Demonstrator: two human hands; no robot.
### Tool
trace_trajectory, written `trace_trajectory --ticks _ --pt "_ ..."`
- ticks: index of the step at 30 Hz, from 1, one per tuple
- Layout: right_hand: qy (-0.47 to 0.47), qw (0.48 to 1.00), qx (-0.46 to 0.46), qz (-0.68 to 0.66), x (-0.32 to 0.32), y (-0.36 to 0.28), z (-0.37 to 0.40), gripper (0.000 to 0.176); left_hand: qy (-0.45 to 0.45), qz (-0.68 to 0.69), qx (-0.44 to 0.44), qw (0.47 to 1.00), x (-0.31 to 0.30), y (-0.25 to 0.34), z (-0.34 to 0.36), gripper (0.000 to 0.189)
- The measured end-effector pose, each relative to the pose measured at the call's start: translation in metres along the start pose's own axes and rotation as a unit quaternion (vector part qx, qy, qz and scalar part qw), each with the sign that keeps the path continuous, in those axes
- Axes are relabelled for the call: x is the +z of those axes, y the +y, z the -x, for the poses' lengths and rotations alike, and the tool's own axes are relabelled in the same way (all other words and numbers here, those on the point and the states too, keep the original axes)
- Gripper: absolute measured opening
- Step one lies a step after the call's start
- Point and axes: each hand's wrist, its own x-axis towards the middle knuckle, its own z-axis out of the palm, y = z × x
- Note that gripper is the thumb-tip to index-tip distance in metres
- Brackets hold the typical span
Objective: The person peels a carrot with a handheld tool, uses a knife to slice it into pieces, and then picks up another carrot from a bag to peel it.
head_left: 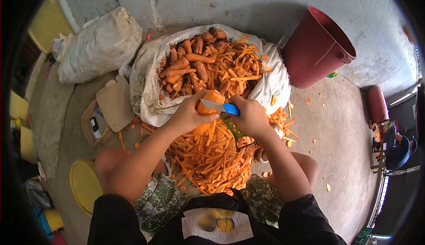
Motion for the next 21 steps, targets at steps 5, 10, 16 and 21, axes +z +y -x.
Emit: trace_trajectory --ticks 5,10,16,21 --pt "-0.005 0.999 -0.041 -0.015 -0.004 -0.003 0.005 0.02 0.032 -0.073 0.103 0.991 -0.002 0.001 0.003 0.049" --pt "0.025 0.998 -0.024 -0.045 -0.005 -0.006 0.008 0.016 0.076 -0.158 0.176 0.969 0.003 0.003 0.003 0.052" --pt "-0.022 0.993 -0.014 -0.115 0.006 0.008 0.004 0.02 0.094 -0.247 0.236 0.935 0.0 0.01 0.003 0.049" --pt "-0.021 0.993 -0.025 -0.115 0.017 0.015 0.001 0.019 0.108 -0.277 0.254 0.92 -0.002 0.011 0.003 0.049"
